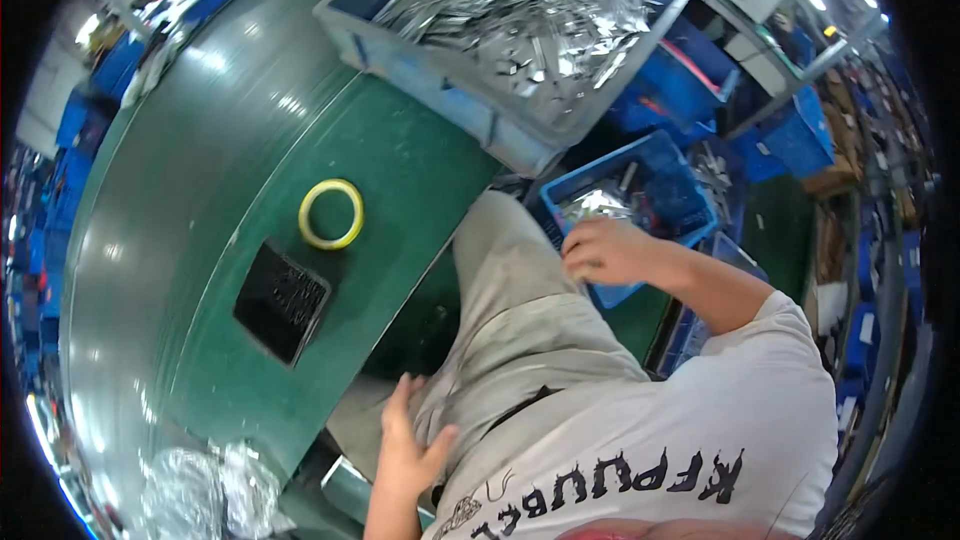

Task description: The recorder is applying yellow tape to small components and placing them into a bin on a factory assembly line.

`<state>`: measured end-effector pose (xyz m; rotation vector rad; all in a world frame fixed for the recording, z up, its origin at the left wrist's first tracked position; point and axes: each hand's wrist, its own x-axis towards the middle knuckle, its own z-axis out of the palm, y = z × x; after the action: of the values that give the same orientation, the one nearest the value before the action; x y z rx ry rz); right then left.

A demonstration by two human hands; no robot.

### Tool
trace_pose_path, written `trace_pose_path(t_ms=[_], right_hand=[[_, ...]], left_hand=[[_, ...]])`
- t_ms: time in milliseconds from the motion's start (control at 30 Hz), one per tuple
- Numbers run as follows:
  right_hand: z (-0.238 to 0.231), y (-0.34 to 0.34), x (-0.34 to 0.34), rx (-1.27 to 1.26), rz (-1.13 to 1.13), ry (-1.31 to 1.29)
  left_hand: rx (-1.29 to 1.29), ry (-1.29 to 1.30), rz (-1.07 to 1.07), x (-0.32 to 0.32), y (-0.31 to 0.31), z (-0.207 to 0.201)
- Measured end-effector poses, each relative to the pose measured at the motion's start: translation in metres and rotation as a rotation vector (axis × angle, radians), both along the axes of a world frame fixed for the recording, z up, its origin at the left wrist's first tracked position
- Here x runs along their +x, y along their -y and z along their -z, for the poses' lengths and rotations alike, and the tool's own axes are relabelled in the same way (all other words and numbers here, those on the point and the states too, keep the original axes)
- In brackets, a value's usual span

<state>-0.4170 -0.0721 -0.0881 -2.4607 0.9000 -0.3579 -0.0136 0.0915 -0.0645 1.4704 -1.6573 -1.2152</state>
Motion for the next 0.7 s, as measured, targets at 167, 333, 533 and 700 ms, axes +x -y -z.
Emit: trace_pose_path(t_ms=[167, 333, 533, 700], right_hand=[[-0.013, -0.014, -0.089, -0.248, 0.414, -0.431], [-0.104, 0.034, -0.042, -0.730, 0.541, -0.074], [-0.158, 0.157, -0.002, -0.322, 0.845, -0.353], [-0.140, 0.201, 0.016, -0.185, 0.733, -0.866]], left_hand=[[0.031, 0.322, -0.094, 0.013, -0.003, 0.008], [-0.045, 0.373, -0.057, 0.015, 0.012, 0.017], [0.013, 0.494, -0.183, 0.014, -0.001, 0.021], [0.059, 0.430, -0.233, 0.015, -0.001, 0.016]])
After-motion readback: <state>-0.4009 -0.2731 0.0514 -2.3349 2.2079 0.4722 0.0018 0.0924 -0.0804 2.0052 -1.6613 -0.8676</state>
